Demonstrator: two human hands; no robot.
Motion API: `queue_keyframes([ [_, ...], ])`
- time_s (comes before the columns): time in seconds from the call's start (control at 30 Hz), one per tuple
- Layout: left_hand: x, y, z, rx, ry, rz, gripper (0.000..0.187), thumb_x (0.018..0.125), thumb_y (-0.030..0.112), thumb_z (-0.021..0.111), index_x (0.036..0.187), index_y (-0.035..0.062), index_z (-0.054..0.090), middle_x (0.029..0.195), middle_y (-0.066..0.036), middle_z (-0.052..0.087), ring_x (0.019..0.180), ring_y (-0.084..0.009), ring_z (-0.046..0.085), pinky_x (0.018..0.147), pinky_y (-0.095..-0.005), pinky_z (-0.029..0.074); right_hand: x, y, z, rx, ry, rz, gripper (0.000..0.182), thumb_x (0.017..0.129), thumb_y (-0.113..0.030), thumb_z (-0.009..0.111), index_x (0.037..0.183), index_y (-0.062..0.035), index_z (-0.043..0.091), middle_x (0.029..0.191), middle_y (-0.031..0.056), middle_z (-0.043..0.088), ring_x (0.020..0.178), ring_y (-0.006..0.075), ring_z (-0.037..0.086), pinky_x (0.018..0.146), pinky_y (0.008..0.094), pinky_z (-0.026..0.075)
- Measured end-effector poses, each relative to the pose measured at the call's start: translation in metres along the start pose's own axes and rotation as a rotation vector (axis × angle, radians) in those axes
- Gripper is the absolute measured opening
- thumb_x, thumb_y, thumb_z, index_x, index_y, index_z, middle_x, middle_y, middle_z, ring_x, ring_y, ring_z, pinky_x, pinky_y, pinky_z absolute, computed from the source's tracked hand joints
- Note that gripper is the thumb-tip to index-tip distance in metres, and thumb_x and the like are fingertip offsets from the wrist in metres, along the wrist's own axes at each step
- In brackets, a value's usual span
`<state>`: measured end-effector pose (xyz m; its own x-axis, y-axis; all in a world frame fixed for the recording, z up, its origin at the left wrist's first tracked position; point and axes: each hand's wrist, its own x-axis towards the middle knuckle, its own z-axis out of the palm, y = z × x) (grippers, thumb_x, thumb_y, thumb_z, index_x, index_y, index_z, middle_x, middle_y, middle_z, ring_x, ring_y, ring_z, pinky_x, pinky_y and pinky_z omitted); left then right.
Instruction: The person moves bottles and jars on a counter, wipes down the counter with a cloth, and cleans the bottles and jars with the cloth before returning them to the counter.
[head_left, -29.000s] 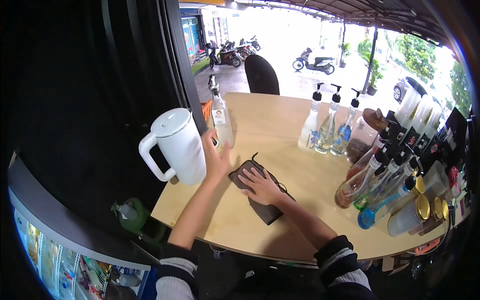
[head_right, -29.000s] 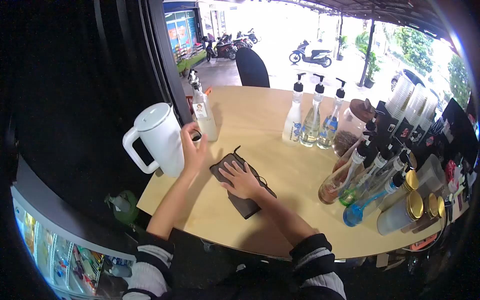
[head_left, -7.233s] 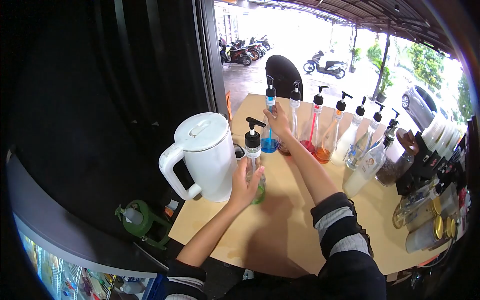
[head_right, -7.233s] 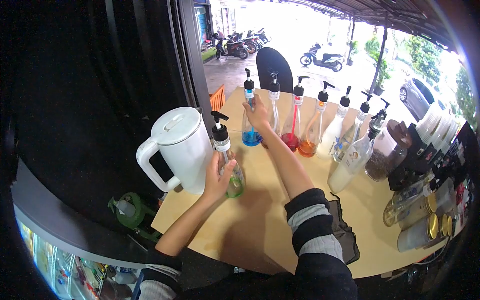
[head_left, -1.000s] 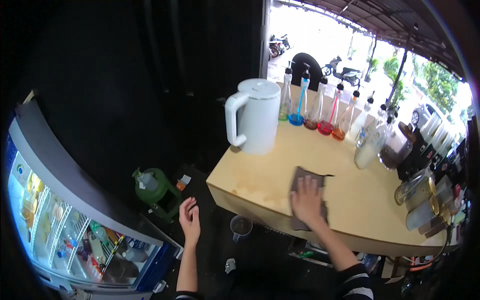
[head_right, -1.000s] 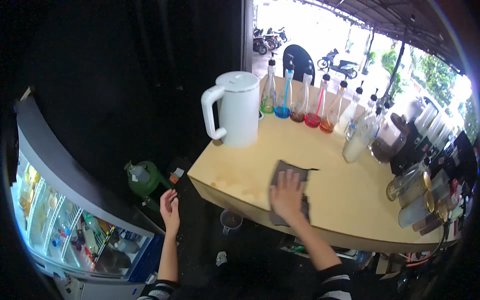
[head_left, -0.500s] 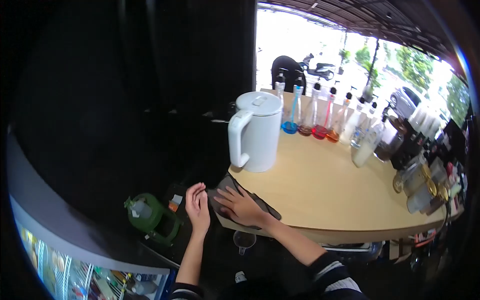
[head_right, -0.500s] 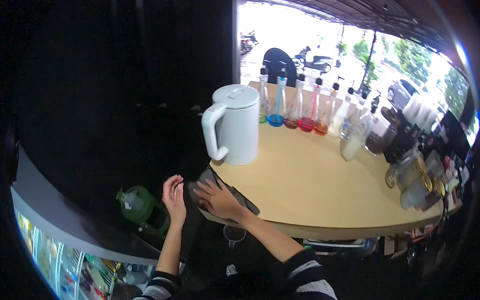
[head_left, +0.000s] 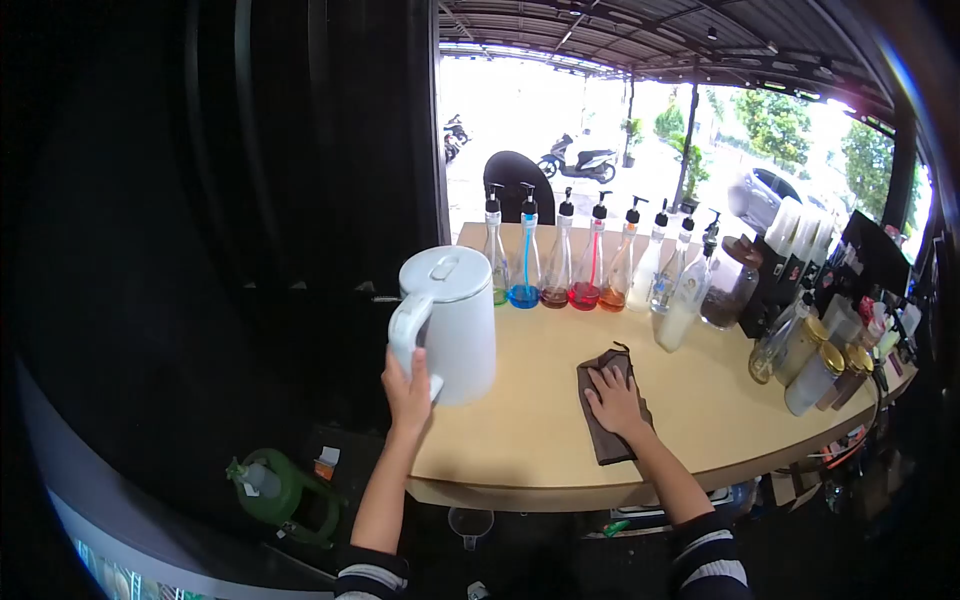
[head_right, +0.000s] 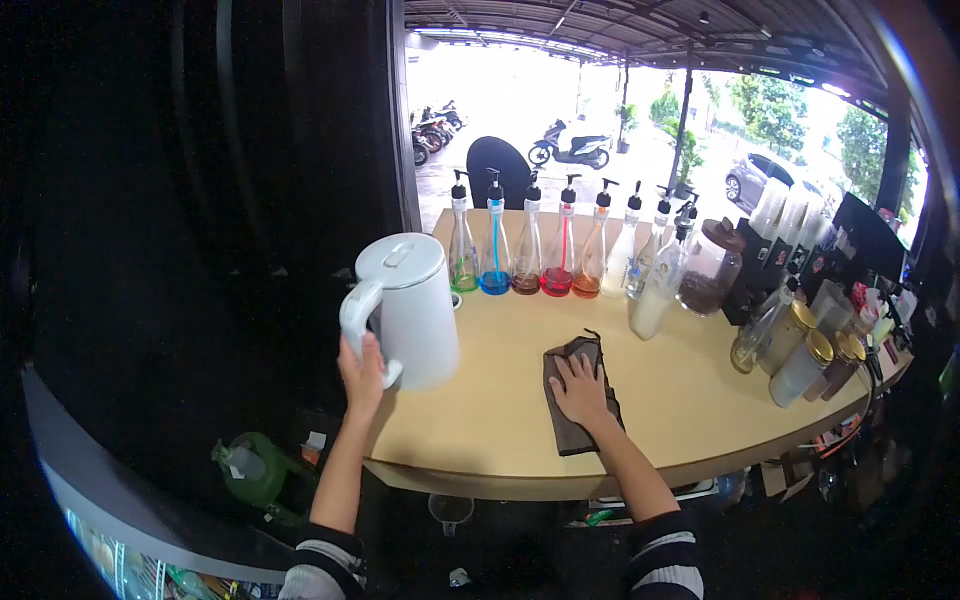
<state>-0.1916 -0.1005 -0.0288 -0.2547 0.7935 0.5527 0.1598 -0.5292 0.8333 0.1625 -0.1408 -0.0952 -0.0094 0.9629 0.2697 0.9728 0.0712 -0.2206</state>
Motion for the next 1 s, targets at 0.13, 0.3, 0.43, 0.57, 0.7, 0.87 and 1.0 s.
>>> queue_keyframes([
  [0.13, -0.025, 0.022, -0.017, -0.122, 0.100, 0.017, 0.022, 0.098, 0.027, 0.045, 0.099, 0.0052, 0.044, 0.067, 0.002, 0.041, 0.051, -0.0035, 0.037, 0.044, -0.0185, 0.033, 0.005, 0.001, 0.003, -0.051, -0.030, -0.089, 0.055, 0.093, -0.041, 0.038, 0.140, -0.0130, 0.035, 0.146, 0.0168, 0.030, 0.134, 0.0411, 0.026, 0.106, 0.0612, 0.019],
  [0.3, -0.052, 0.028, -0.029, -0.204, 0.167, 0.018, 0.039, 0.095, 0.041, 0.048, 0.099, 0.0034, 0.042, 0.069, -0.001, 0.043, 0.051, -0.0048, 0.040, 0.044, -0.0187, 0.035, 0.029, 0.000, 0.005, 0.008, -0.107, -0.458, 0.055, 0.093, -0.039, 0.041, 0.141, -0.0150, 0.033, 0.147, 0.0150, 0.027, 0.134, 0.0407, 0.026, 0.105, 0.0617, 0.019],
  [0.43, -0.057, 0.030, -0.033, -0.103, 0.215, 0.069, 0.047, 0.095, 0.050, 0.041, 0.097, 0.0031, 0.041, 0.066, -0.002, 0.042, 0.047, -0.0054, 0.038, 0.041, -0.0191, 0.034, 0.082, -0.018, 0.016, 0.140, -0.167, -0.782, 0.054, 0.092, -0.040, 0.044, 0.140, -0.0166, 0.034, 0.146, 0.0124, 0.029, 0.133, 0.0369, 0.029, 0.106, 0.0582, 0.021],
  [0.57, -0.056, 0.025, -0.032, -0.054, 0.284, 0.042, 0.050, 0.094, 0.052, 0.039, 0.095, 0.0030, 0.042, 0.062, -0.002, 0.041, 0.045, -0.0056, 0.037, 0.040, -0.0193, 0.032, 0.146, -0.057, 0.066, 0.201, 0.007, -0.681, 0.052, 0.090, -0.039, 0.045, 0.133, -0.0110, 0.044, 0.141, 0.0135, 0.037, 0.129, 0.0374, 0.033, 0.103, 0.0587, 0.024],
  [0.7, -0.056, 0.020, -0.030, -0.005, 0.376, 0.070, 0.054, 0.093, 0.056, 0.038, 0.086, 0.0032, 0.043, 0.057, -0.001, 0.039, 0.041, -0.0062, 0.035, 0.037, -0.0202, 0.030, 0.162, -0.109, 0.077, 0.113, -0.094, -0.948, 0.047, 0.087, -0.034, 0.047, 0.127, -0.0093, 0.050, 0.134, 0.0130, 0.044, 0.125, 0.0341, 0.037, 0.101, 0.0555, 0.029],
  [0.87, -0.057, 0.029, -0.028, 0.027, 0.369, 0.019, 0.059, 0.090, 0.062, 0.040, 0.081, 0.0038, 0.044, 0.053, -0.001, 0.039, 0.039, -0.0071, 0.035, 0.036, -0.0217, 0.030, 0.219, -0.133, 0.104, 0.219, -0.172, -0.977, 0.045, 0.088, -0.035, 0.044, 0.127, -0.0131, 0.052, 0.134, 0.0068, 0.048, 0.121, 0.0281, 0.039, 0.093, 0.0539, 0.032],
  [1.0, -0.052, 0.029, -0.025, 0.076, 0.412, 0.052, 0.059, 0.091, 0.061, 0.038, 0.081, 0.0035, 0.044, 0.052, -0.001, 0.038, 0.039, -0.0071, 0.037, 0.035, -0.0219, 0.030, 0.208, -0.149, 0.110, 0.081, -0.030, -0.968, 0.044, 0.090, -0.034, 0.042, 0.129, -0.0155, 0.050, 0.135, 0.0067, 0.047, 0.122, 0.0307, 0.038, 0.094, 0.0549, 0.031],
])
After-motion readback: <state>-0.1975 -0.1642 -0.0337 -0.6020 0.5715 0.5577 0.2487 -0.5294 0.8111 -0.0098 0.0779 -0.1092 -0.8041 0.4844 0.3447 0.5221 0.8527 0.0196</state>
